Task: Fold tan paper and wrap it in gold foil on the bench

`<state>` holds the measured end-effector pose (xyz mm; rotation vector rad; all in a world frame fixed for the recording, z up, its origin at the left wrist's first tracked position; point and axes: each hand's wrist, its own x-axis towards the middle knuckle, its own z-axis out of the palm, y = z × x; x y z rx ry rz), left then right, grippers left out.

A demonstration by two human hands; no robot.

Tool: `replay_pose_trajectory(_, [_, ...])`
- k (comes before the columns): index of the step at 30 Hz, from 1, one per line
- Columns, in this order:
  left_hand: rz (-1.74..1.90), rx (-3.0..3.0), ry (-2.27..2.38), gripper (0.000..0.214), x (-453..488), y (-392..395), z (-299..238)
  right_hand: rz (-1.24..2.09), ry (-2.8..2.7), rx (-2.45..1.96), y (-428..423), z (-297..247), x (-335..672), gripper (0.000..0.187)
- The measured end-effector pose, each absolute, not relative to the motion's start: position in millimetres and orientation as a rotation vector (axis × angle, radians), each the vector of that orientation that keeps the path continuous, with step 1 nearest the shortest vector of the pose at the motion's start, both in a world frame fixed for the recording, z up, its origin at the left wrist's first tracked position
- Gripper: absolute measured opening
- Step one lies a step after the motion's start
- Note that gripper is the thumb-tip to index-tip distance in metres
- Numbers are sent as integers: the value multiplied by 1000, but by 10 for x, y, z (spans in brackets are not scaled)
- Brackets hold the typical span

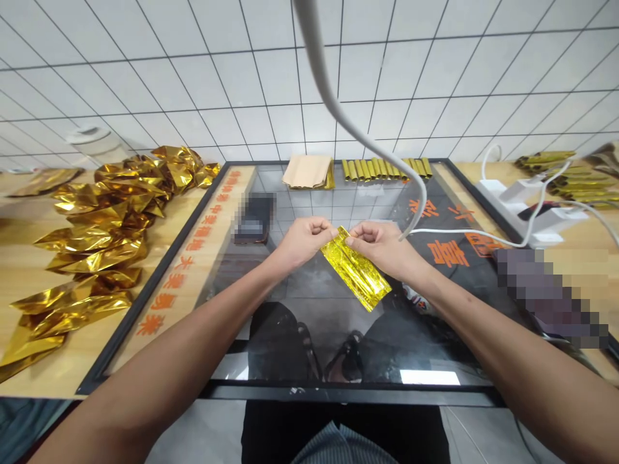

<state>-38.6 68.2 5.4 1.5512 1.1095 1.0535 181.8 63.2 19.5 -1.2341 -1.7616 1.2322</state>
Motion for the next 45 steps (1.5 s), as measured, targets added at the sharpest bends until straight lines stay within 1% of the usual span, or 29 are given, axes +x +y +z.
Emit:
replay_pose_trajectory(3, [1019, 1528, 1062, 33, -384, 658, 82, 1233, -1766, -1248, 612, 213, 1810, 29])
replay_pose_trajectory(8, [929, 1506, 1035, 35, -356, 607, 124, 1304, -1816, -1213, 594, 231, 1805, 28])
replay_pose_trajectory(14, [1003, 1491, 1082, 37, -341, 584, 152, 1273, -1859, -1243, 651, 175, 1879, 26])
replay_pose_trajectory(19, [900, 1485, 1053, 38, -309, 550, 203, 1296, -1860, -1200, 654, 174, 1868, 30])
replay_pose_trajectory(27, [873, 1472, 1074, 36, -308, 549, 167, 1318, -1881, -1178, 683, 171, 1871, 34])
replay_pose_trajectory(30, [930, 1530, 1138, 33, -362, 588, 156, 1345, -1880, -1174, 703, 214, 1896, 28])
replay_pose_trajectory(35, [1047, 1563, 1222, 28, -506, 690, 152, 1276, -1865, -1241, 774, 247, 1944, 19])
replay_pose_trajectory(38, [1035, 1584, 1250, 27, -562, 726, 146, 1256, -1883, -1232, 808, 230, 1968, 16])
replay_pose_trajectory(42, [923, 1622, 1218, 29, -575, 720, 141, 1240, -1921, -1207, 813, 210, 1992, 19])
replay_pose_trajectory(45, [921, 1587, 1227, 31, -587, 717, 145, 1233, -1934, -1215, 837, 188, 2030, 25])
